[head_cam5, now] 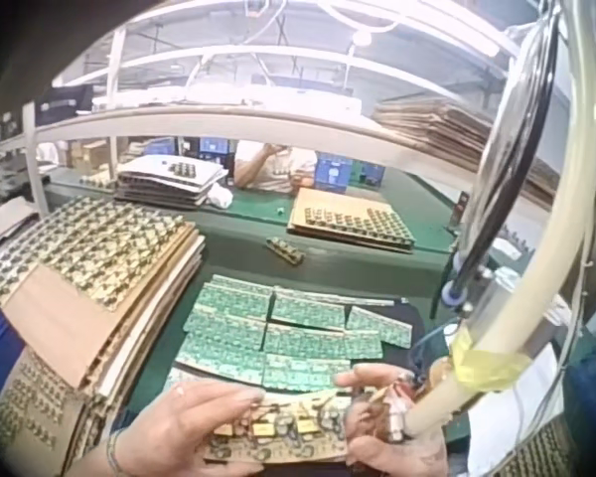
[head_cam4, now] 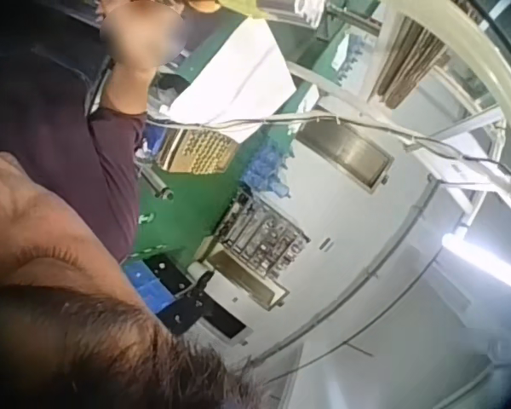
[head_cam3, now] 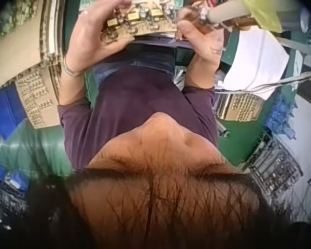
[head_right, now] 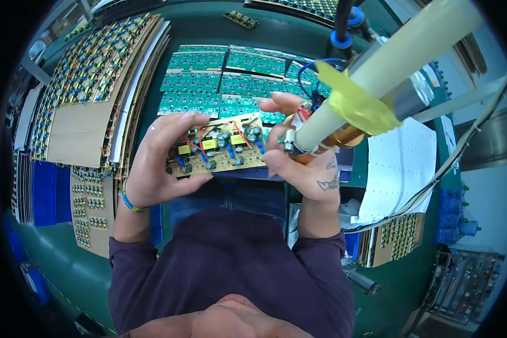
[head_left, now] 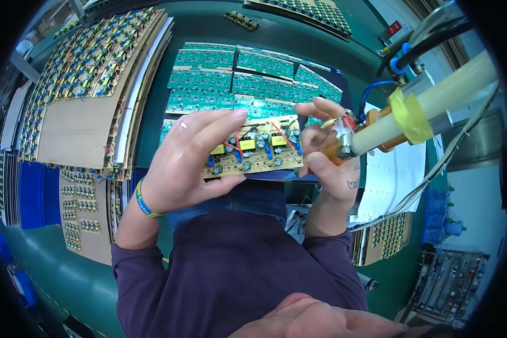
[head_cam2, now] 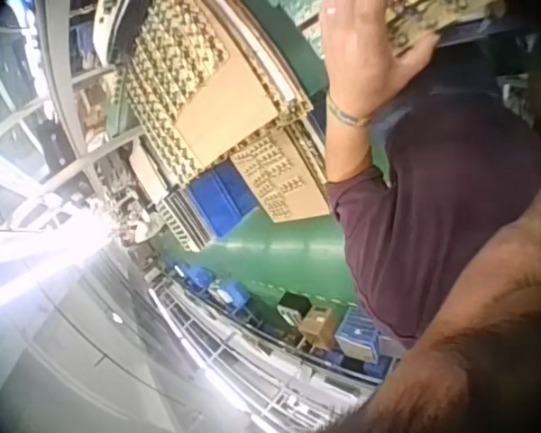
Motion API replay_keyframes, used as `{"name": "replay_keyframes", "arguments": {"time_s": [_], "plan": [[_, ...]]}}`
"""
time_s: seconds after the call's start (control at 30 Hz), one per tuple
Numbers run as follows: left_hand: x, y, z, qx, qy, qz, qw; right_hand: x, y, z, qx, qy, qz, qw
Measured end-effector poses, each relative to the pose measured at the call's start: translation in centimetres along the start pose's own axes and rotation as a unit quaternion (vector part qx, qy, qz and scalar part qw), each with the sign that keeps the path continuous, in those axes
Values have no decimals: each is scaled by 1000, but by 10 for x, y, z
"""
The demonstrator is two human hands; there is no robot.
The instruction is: Assembling and inspecting electronic circuit boards at a manual assembly station using a handheld tool.
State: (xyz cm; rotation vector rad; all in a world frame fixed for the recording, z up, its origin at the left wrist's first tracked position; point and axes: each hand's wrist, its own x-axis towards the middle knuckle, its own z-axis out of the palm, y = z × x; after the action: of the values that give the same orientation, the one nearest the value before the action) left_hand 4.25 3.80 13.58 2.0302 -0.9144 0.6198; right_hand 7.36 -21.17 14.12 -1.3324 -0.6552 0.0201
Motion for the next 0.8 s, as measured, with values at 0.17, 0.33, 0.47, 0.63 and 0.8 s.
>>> {"name": "replay_keyframes", "arguments": {"time_s": [0.17, 0.33, 0.47, 0.63, 0.8], "plan": [[11, -8, 5, -6, 29, 49, 998, 0, -1, 0, 40, 13, 66, 997], [12, -10, 5, 8, 74, 26, 997, -2, -2, -2, 28, 39, 28, 998], [-3, -24, 9, -19, 125, -78, 989, -1, 0, 4, 39, 71, 28, 996], [-34, -26, 28, -389, 127, -224, 884, 0, 3, 6, 52, 51, 26, 997], [-42, -26, 37, -306, 91, -124, 940, -4, 8, 5, 53, 25, 16, 998]]}}
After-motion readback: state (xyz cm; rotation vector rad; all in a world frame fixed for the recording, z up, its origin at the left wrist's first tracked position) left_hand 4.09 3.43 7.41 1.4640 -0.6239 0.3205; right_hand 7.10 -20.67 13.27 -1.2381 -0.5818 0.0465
